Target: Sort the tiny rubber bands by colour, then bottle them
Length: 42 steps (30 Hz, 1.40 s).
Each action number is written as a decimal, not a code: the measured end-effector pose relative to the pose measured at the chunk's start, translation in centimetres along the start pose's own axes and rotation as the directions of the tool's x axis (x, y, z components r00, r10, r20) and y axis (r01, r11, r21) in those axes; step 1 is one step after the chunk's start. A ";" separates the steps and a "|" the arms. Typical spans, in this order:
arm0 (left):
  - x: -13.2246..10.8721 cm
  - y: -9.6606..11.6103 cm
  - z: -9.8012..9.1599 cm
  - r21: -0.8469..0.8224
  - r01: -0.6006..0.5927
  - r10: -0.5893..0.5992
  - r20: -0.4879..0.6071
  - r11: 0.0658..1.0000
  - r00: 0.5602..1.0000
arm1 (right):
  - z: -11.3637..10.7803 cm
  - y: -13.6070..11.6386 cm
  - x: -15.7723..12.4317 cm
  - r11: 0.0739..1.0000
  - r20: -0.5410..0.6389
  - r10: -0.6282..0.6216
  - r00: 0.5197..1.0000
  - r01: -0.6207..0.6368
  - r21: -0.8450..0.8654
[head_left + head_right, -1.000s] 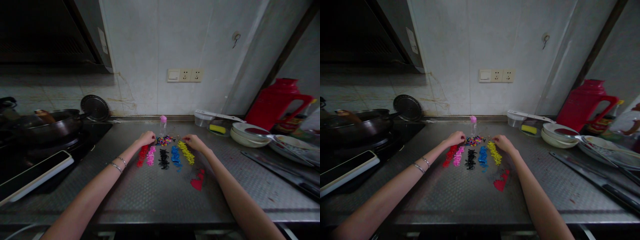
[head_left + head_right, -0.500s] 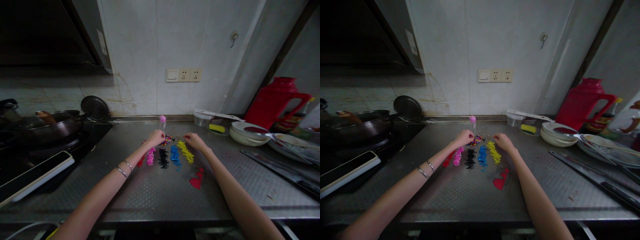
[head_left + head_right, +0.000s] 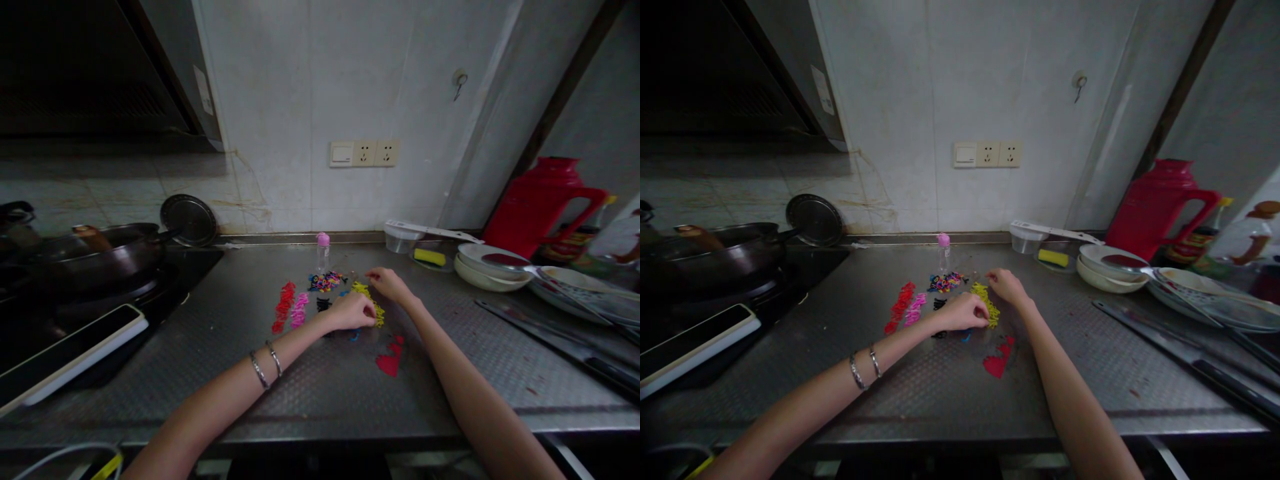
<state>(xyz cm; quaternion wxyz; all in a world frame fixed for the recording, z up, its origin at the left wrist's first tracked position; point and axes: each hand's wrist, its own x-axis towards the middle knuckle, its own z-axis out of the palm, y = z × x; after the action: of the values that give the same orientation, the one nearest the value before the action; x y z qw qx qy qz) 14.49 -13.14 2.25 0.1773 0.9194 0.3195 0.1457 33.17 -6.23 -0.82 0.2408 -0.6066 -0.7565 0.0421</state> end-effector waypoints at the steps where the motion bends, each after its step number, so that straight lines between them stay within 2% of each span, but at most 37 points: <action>1: -0.2 -0.4 -0.3 -0.003 -0.017 0.017 -0.019 1.000 1.000 | 0.0 0.0 0.0 1.000 0.000 0.002 1.000 -0.002 -0.002; 4: -0.8 -2.4 -1.8 -0.018 -0.022 0.019 -0.120 1.000 0.993 | 0.0 0.0 -0.1 1.000 0.001 0.004 1.000 -0.004 -0.010; 9: -2.9 -8.3 -5.5 -0.115 0.132 -0.160 -0.286 0.985 0.945 | 0.2 -0.4 0.0 1.000 0.017 -0.016 1.000 0.017 -0.020; 13: -5.5 -13.3 -7.7 -0.196 0.283 -0.337 -0.358 0.939 0.871 | 0.5 -1.4 0.2 0.998 0.023 -0.060 0.998 0.060 -0.019; 16: -7.1 -15.9 -8.1 -0.286 0.373 -0.463 -0.389 0.883 0.797 | 0.8 -2.1 0.4 0.994 0.038 -0.112 0.993 0.113 -0.013; 18: -7.6 -17.0 -7.9 -0.320 0.401 -0.506 -0.400 0.858 0.764 | 1.2 -2.4 0.7 0.989 0.048 -0.143 0.989 0.144 -0.018; 24: -7.8 -18.2 -7.4 -0.318 0.411 -0.514 -0.401 0.854 0.758 | 2.1 -3.2 2.0 0.982 0.125 -0.164 0.978 0.174 -0.078; 36: -8.1 -17.7 -7.3 -0.330 0.412 -0.520 -0.388 0.849 0.761 | 2.6 -3.8 3.7 0.981 0.189 -0.091 0.978 0.120 -0.149; 42: -8.1 -17.8 -7.2 -0.329 0.399 -0.508 -0.389 0.856 0.769 | 1.7 -4.2 3.3 0.979 0.132 -0.160 0.978 0.174 -0.105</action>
<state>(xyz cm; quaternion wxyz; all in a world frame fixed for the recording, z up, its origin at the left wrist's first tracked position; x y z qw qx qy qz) -3.86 -3.59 0.03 0.2298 0.7256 0.5472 0.3481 28.23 -3.82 0.18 0.1608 -0.5501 -0.8194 0.0149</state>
